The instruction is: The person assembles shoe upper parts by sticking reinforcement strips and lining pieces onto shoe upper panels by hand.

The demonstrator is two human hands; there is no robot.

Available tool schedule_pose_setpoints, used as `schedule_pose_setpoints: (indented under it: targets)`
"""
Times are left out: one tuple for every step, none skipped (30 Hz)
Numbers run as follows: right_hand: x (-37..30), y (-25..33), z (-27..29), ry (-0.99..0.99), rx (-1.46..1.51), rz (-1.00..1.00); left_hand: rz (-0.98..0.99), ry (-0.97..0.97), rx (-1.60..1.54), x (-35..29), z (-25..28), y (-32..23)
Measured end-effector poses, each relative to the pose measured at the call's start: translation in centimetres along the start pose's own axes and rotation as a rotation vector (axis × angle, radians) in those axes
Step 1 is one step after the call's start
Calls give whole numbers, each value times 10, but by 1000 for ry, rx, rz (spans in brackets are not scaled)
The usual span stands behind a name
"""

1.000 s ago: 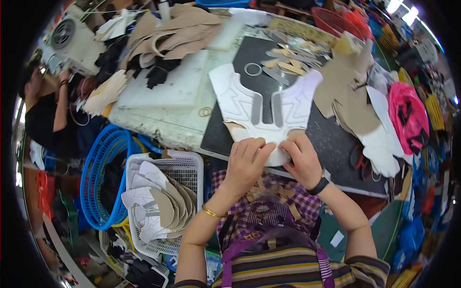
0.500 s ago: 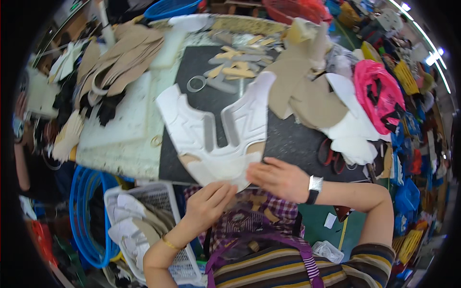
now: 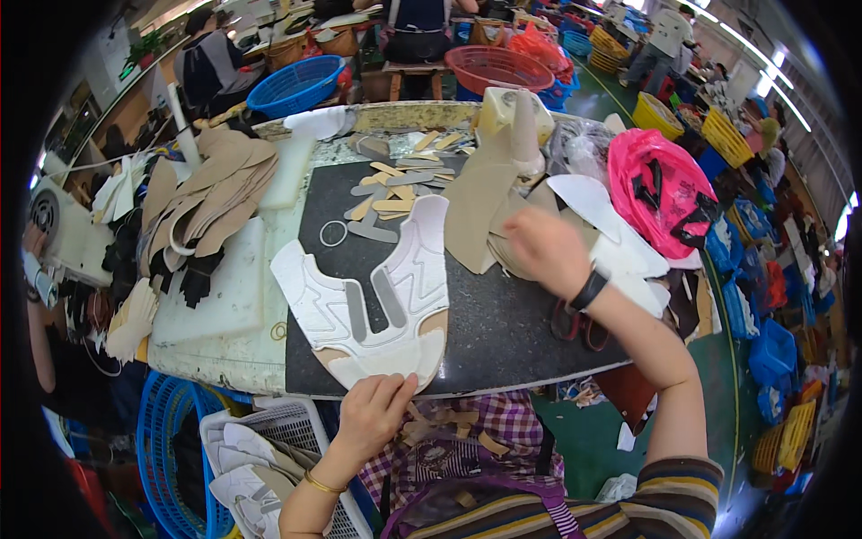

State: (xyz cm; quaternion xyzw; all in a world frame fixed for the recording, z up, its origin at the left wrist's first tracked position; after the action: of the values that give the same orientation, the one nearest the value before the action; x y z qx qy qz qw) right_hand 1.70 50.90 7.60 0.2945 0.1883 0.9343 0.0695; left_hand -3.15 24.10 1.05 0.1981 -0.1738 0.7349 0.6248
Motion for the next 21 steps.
schedule_pose_setpoints:
  targets:
    - [11,-20,0,31,-101,-69,-71,-44,10,1,6,-3]
    - [19,-25,-5,51,-124,-72,-129,-84,27,-1,10,-3]
    - [29,-13,-14,73,-230,78,-75,-82,63,-3,9,6]
    - [38,4,-29,93,-306,252,-103,-109,40,-10,12,7]
    - [43,6,-48,207,-365,306,-108,-129,31,-20,15,8]
    - [39,-12,-61,267,-385,305,-83,-169,-31,-21,17,6]
    - [38,-2,-66,362,-470,308,-41,-207,-68,-20,15,6]
    - [34,-10,-74,407,-481,332,-38,-250,-63,-19,7,1]
    - [25,-49,-77,467,-546,334,-70,-391,-30,-10,9,-3]
    - [17,-85,-79,542,-659,281,-58,-345,-30,-7,5,-5]
    - [15,-94,-81,560,-673,276,-37,-422,-6,-8,8,-6]
    - [22,-87,-81,606,-587,196,-26,-400,3,-10,9,-7]
    - [23,-90,-75,658,-535,78,13,-392,14,-9,12,-6]
    - [35,-92,-75,487,-368,277,-10,-351,-8,-5,11,-7]
    - [34,-96,-60,306,-214,436,-58,-316,-56,-3,9,-7]
    - [41,-86,-39,240,-257,381,-24,-330,-98,-4,7,-6]
    - [60,-65,-20,169,-321,318,36,-297,-79,-11,-5,-7]
    - [65,-50,-2,64,-192,291,145,-178,-85,-16,-5,-3]
    - [67,-29,15,-47,4,324,185,-157,-108,-17,-3,0]
    - [70,-36,13,-41,155,222,259,-73,-231,-21,-1,7]
    - [68,-42,26,-45,288,121,326,25,-354,-21,5,17]
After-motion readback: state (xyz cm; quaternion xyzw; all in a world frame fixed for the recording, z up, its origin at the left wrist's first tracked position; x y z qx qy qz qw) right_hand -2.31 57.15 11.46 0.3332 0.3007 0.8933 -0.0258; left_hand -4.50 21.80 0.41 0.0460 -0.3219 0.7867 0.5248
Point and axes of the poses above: each hand's wrist, its own x-axis towards the middle knuckle, its own z-axis out of the back of the hand, y = z × x, the point moved 7 cm from there along x, towards the middle knuckle, and after that the axes turned 11 degrees about x, right-handed, at the moved point
